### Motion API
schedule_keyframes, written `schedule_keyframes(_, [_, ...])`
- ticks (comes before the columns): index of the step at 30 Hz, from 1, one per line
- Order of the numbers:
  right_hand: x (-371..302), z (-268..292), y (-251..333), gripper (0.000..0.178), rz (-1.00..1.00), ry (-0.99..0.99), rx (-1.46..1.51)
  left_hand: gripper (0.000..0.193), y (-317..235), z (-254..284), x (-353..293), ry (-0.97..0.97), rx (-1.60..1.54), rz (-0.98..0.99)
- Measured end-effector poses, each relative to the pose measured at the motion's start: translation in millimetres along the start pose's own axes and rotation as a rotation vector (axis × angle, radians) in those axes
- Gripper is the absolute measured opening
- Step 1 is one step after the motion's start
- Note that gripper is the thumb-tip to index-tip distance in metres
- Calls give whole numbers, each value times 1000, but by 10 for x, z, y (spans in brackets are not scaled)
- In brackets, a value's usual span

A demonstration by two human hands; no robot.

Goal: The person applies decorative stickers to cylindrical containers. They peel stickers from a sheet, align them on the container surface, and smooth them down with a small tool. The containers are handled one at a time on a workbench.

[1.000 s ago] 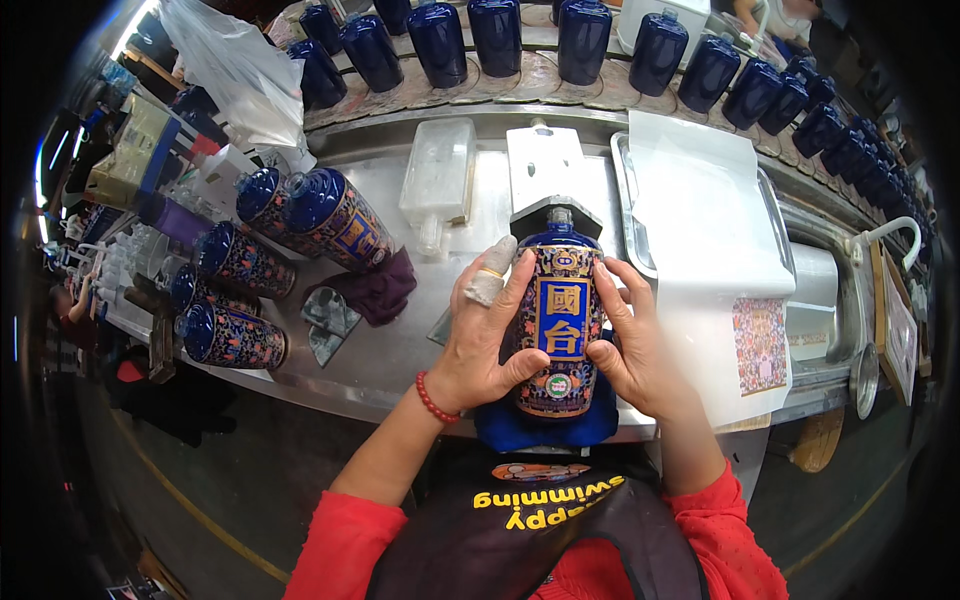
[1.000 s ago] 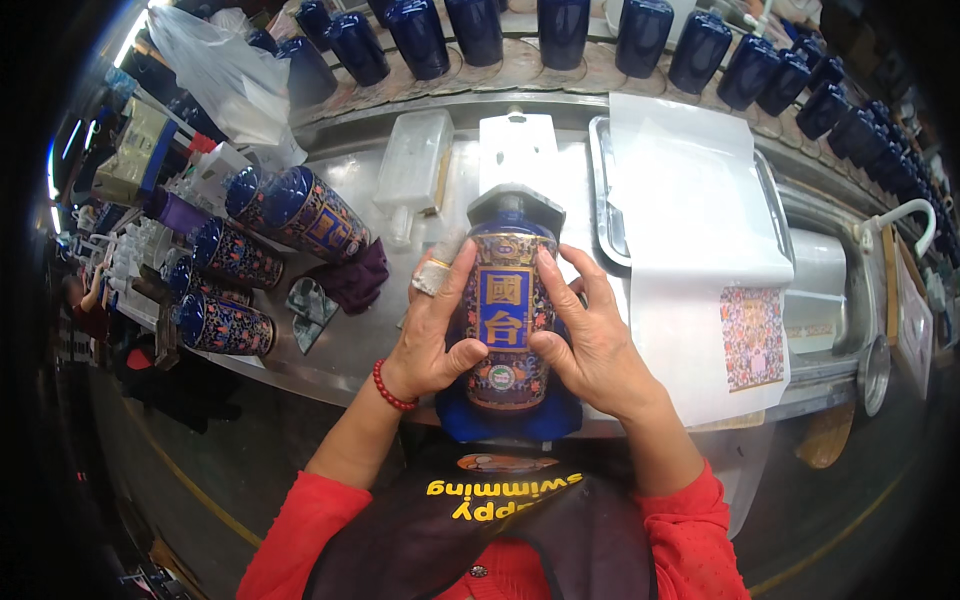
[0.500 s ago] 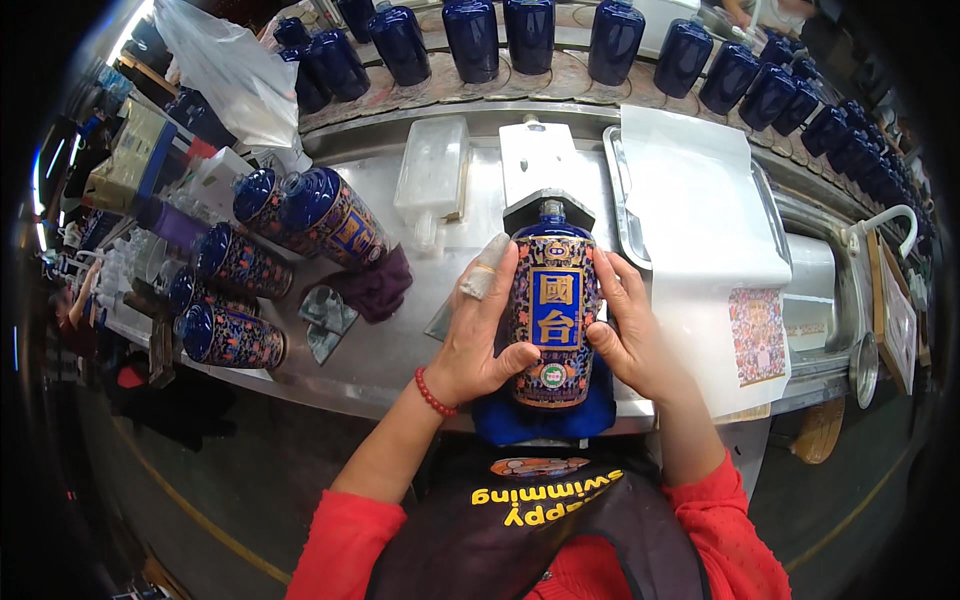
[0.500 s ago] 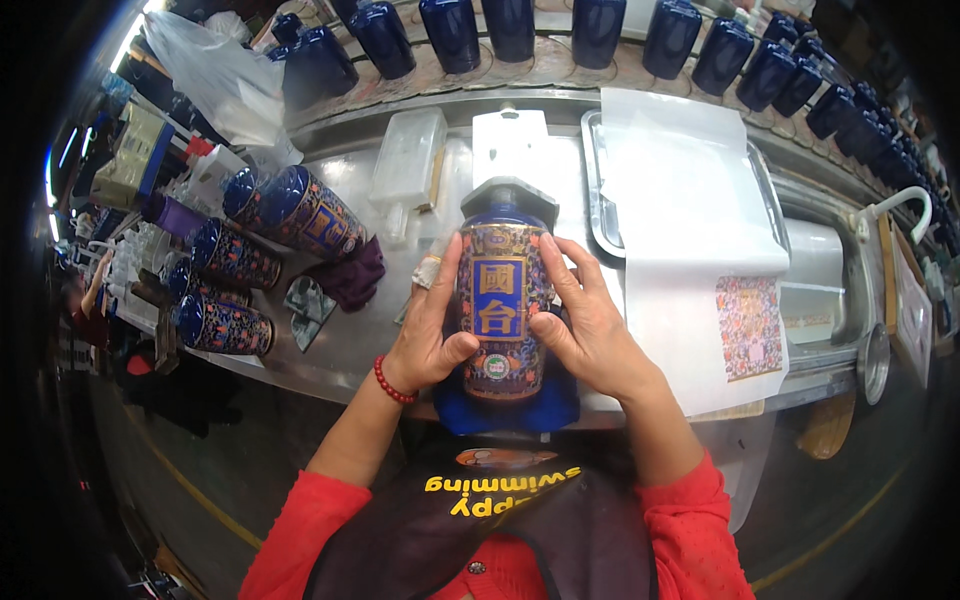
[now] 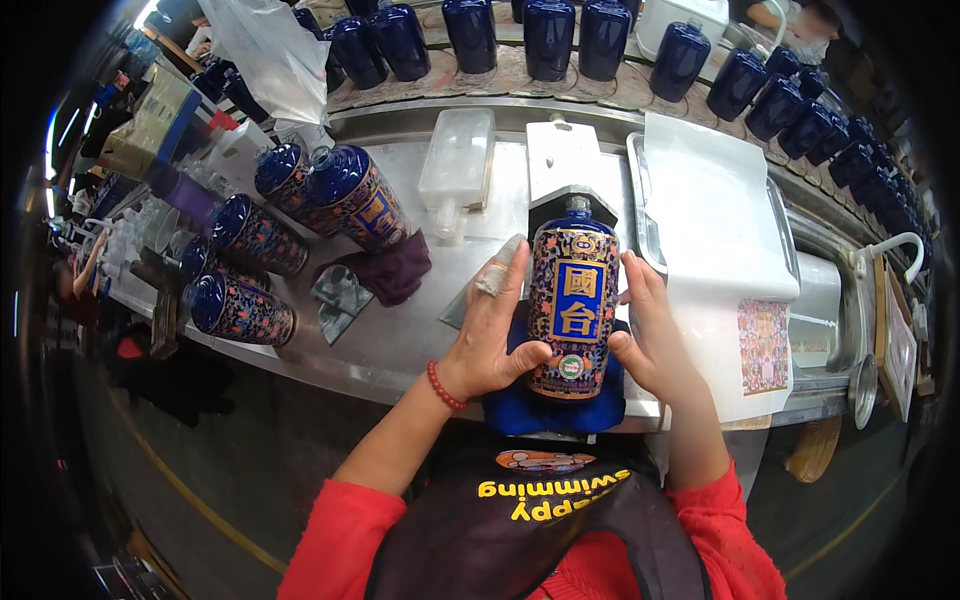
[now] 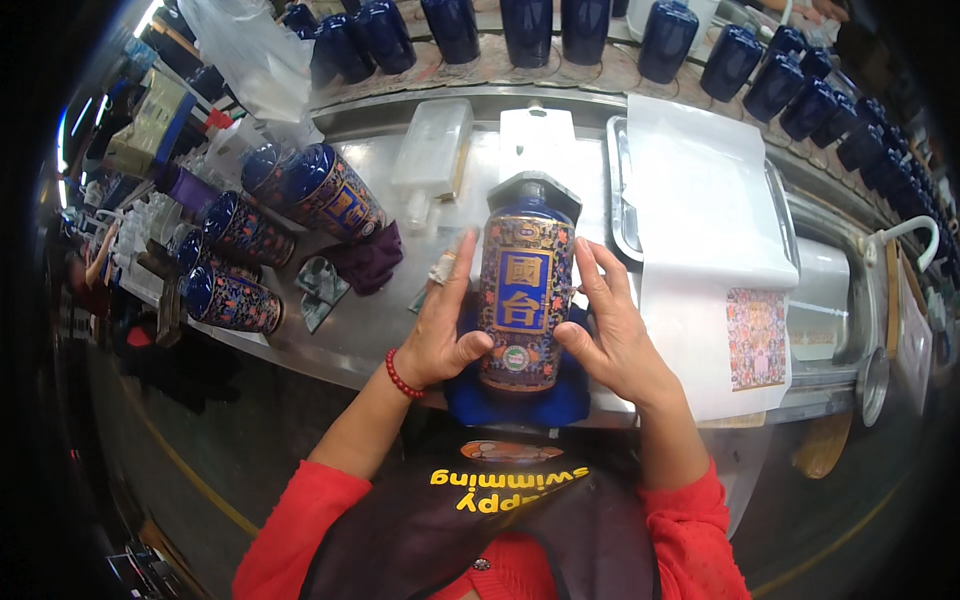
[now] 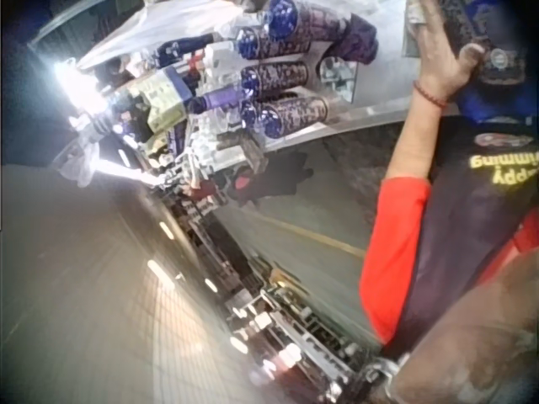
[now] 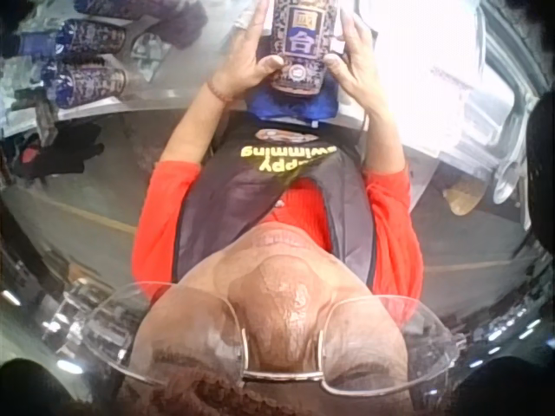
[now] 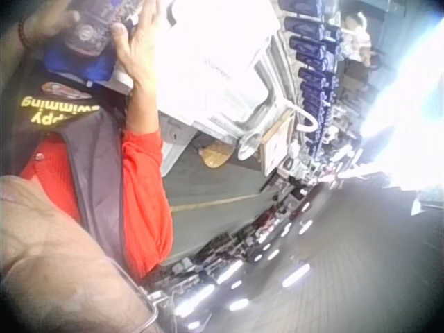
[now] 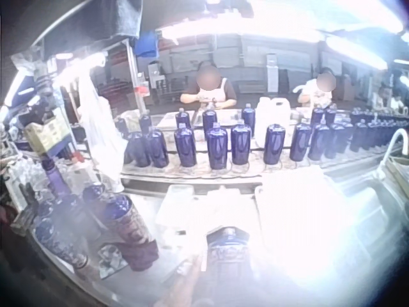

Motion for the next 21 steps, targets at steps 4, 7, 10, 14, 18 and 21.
schedule_keyframes(4, [-9,-27,20,83,30,18,-36,110,2,-3,-33,29,31,-3])
schedule_keyframes(7, [-2,-38,16,83,24,8,-3,109,5,28,-6,5,34,6])
schedule_keyframes(10, [11,-26,5,83,3,-5,-31,107,0,67,65,-27,35,-13])
schedule_keyframes(14, [28,-13,0,83,-3,16,-88,104,-15,70,109,-46,57,-30])
schedule_keyframes(18, [36,-2,1,83,-13,19,-101,102,-16,85,93,-95,48,-26])
schedule_keyframes(21, [34,-7,14,85,-21,18,-122,102,-38,58,77,-110,65,-58])
Point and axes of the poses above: each hand's wrist, its own x-axis towards the middle knuckle, its own z-axis out of the back of the hand, y = z × x, the point moved 6 cm from there along x, towards the middle knuckle, and after that the axes turned 9 degrees about z, right-handed, at the moved point
